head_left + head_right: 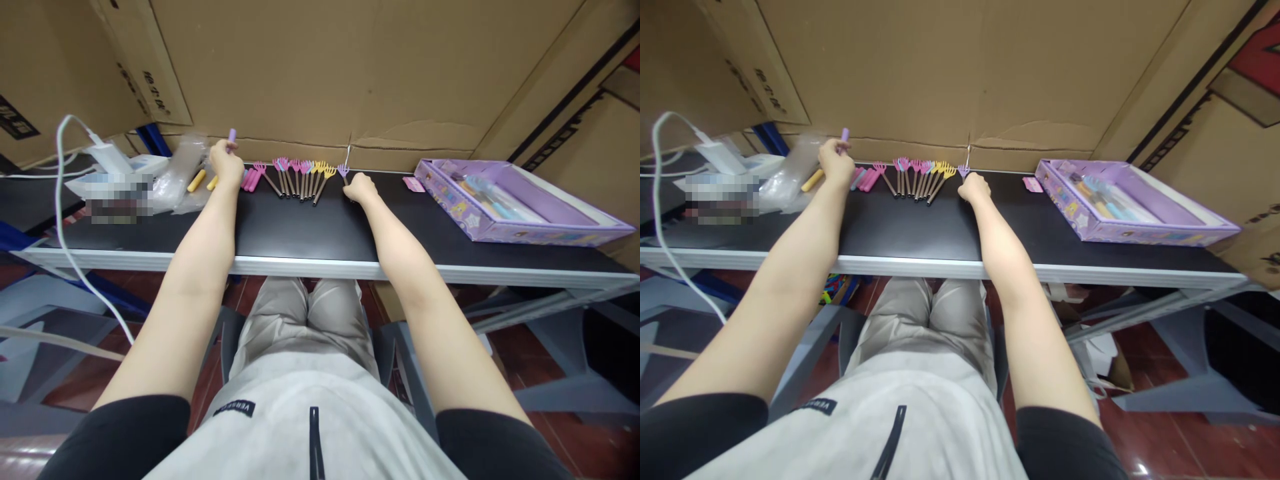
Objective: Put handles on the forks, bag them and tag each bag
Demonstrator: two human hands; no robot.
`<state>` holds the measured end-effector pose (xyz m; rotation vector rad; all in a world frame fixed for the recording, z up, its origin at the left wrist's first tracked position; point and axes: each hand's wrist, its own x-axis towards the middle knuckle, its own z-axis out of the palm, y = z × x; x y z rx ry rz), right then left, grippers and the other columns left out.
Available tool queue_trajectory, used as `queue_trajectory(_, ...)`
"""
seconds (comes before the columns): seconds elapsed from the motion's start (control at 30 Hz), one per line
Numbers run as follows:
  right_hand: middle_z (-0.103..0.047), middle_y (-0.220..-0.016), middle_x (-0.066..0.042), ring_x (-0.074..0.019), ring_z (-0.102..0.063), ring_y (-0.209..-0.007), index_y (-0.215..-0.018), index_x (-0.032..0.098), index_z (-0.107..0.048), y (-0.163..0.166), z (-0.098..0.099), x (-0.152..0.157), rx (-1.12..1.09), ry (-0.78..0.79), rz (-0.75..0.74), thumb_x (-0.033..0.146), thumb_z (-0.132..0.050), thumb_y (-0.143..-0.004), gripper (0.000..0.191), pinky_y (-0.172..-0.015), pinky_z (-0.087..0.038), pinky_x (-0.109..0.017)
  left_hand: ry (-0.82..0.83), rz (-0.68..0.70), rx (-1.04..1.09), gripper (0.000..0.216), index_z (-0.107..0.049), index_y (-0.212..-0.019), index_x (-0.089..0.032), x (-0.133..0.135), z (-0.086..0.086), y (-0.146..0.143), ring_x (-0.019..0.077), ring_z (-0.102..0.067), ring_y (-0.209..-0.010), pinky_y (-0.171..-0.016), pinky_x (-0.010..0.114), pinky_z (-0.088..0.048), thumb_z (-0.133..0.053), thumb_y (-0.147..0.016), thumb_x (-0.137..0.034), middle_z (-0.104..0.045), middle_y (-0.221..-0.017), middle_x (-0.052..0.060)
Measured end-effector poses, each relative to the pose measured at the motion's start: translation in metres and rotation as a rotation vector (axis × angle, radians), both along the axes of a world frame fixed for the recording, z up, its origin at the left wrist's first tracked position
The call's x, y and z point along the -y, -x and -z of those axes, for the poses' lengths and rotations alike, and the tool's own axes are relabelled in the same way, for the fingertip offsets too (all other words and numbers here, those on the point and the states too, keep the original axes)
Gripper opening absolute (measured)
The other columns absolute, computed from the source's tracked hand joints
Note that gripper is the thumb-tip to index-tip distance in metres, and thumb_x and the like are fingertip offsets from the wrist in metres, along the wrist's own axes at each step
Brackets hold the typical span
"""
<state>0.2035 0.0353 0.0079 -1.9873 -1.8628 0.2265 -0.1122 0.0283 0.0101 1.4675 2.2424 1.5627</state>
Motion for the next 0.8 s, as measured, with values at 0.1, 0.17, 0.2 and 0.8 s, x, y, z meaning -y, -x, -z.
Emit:
queue_trajectory(0.1,-0.074,-0.129,-0.030,-0.0413,-0.072,-0.129,-0.125,0.006,-0.075,-0.002,0.000,-0.002,-0.017,0.005,0.011,0.010,-0.071,-0.087,0.038,-0.108,-0.060,-0.052,-0.052,0.078,0.043,0.059,-0.062,-0.144,-0.015,-0.001,0.000,-0.012,0.0274,-0.062,-0.144,-0.128,0.044,-0.044,-0.048,-0.090,0.004,-0.069,-0.147,0.012)
queue_trajectory(0.17,-0.077,-0.118,-0.026,-0.0384,-0.074,-0.123,-0.115,0.010,-0.076,-0.004,0.000,-0.003,-0.061,0.019,0.000,0.014,-0.073,-0.087,0.028,-0.105,-0.061,-0.049,-0.025,0.115,0.058,0.066,-0.055,-0.151,-0.018,-0.003,0.000,-0.020,0.0283,-0.060,-0.146,-0.130,0.044,-0.043,-0.054,-0.088,0.003,-0.065,-0.152,0.012)
queue_trajectory(0.2,-0.078,-0.109,-0.022,-0.0361,-0.076,-0.115,-0.108,0.012,-0.076,-0.005,0.000,-0.002,-0.100,0.029,-0.006,0.016,-0.074,-0.086,0.022,-0.101,-0.063,-0.047,-0.001,0.137,0.067,0.066,-0.055,-0.152,-0.019,-0.004,0.000,-0.024,0.0293,-0.059,-0.147,-0.130,0.044,-0.042,-0.056,-0.089,0.000,-0.064,-0.153,0.013)
queue_trajectory(0.8,-0.043,-0.049,0.005,-0.0053,-0.021,-0.040,-0.076,0.023,-0.041,0.007,-0.030,0.030,-1.022,0.351,-0.226,0.012,-0.047,-0.101,0.028,-0.037,-0.020,-0.016,0.355,0.762,0.272,0.017,-0.064,-0.111,-0.018,0.033,-0.013,-0.077,0.0071,-0.052,-0.054,-0.060,0.020,-0.040,-0.058,-0.103,-0.004,-0.061,-0.075,-0.004)
